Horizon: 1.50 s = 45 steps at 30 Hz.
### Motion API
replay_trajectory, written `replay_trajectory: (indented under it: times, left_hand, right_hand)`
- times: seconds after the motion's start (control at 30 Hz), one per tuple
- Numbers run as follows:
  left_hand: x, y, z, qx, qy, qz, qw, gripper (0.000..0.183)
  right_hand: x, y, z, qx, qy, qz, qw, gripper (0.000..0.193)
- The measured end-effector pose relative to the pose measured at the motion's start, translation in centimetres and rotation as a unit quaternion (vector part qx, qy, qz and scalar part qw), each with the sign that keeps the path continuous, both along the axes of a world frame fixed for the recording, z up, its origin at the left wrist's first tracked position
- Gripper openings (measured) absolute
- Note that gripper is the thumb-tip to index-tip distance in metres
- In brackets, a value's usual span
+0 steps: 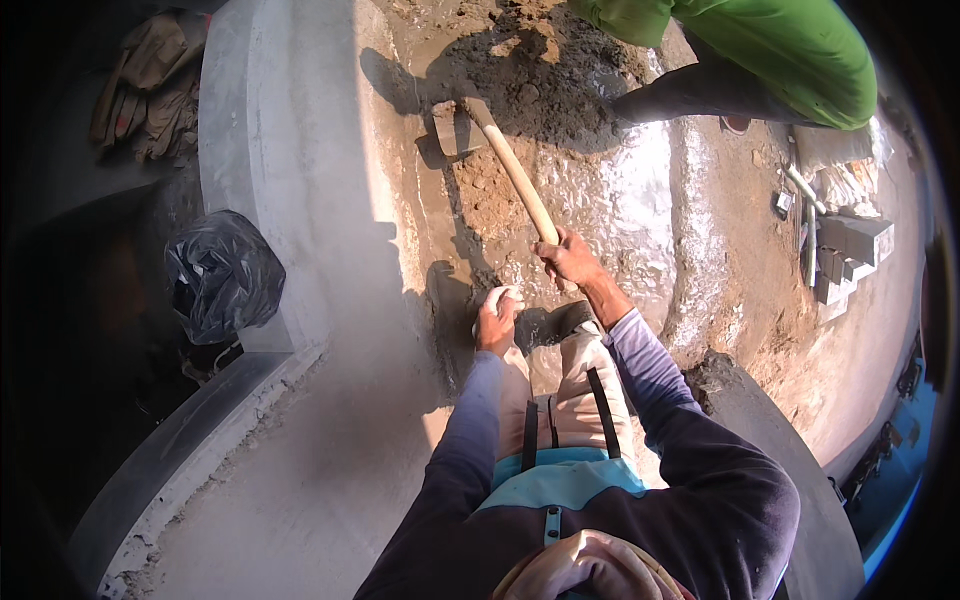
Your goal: The person uses a hoe to spread and level wet concrete on a floor surface. Another worker in a green shirt assists by moving and smoothing the concrete nearby.
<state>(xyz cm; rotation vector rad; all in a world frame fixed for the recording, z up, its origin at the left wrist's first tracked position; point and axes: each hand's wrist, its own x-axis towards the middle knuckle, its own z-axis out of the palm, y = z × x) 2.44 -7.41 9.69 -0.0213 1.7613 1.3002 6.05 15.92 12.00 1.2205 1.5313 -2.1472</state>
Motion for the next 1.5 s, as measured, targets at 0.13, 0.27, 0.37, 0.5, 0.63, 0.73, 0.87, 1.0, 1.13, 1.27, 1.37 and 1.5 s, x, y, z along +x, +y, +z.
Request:
replay_trajectory:
  times: [0.13,0.27,0.37,0.5,0.63,0.73,0.87,1.0,1.13,1.27,1.37,1.5]
  left_hand:
    - [-0.4,-1.0,-4.7,0.014,-0.038,0.060,0.997,0.035]
    - [-2.3,1.0,-11.9,0.016,-0.092,0.086,0.992,0.038]
    - [-5.2,-1.3,-14.7,-0.003,-0.123,0.111,0.986,0.056]
    - [-4.7,4.3,-17.3,-0.078,-0.216,0.081,0.970,0.078]
    - [1.0,2.0,-20.6,-0.096,-0.325,0.273,0.900,0.037]
    - [5.2,3.3,-15.8,-0.077,-0.364,0.293,0.881,0.025]
    - [-1.9,8.5,-11.3,0.028,-0.304,0.269,0.913,0.023]
    - [-13.0,17.3,-12.4,0.096,-0.065,0.228,0.967,0.030]
    - [-13.9,23.4,-20.3,0.053,-0.048,0.129,0.989,0.059]
    - [-0.3,21.7,-27.4,-0.082,-0.135,-0.021,0.987,0.057]
    - [13.9,20.1,-25.1,-0.064,-0.146,-0.067,0.985,0.038]
    - [22.4,18.2,-19.0,-0.057,-0.526,0.171,0.831,0.027]
  right_hand:
    - [-19.2,0.9,-10.6,0.228,-0.024,0.097,0.969,0.042]
    - [-16.7,4.8,-21.2,0.384,-0.118,0.162,0.902,0.040]
    - [-7.9,-4.3,-21.0,0.339,-0.143,0.253,0.895,0.042]
    - [4.4,-13.4,-15.3,0.303,-0.207,0.202,0.908,0.037]
    - [13.8,-20.6,-7.9,0.213,-0.212,0.219,0.928,0.036]
    - [19.8,-21.4,-8.7,0.241,-0.301,0.283,0.878,0.043]
    - [14.1,-16.9,-9.0,0.358,-0.217,0.199,0.886,0.034]
    - [2.1,-6.2,-13.3,0.432,-0.091,0.179,0.879,0.035]
    - [-2.1,2.4,-14.6,0.456,-0.147,0.249,0.842,0.028]
    - [8.7,1.8,-12.3,0.417,-0.254,0.306,0.818,0.022]
    - [21.6,-1.0,-9.5,0.424,-0.309,0.270,0.808,0.020]
    - [32.0,-6.4,-5.1,0.335,-0.400,0.252,0.815,0.028]
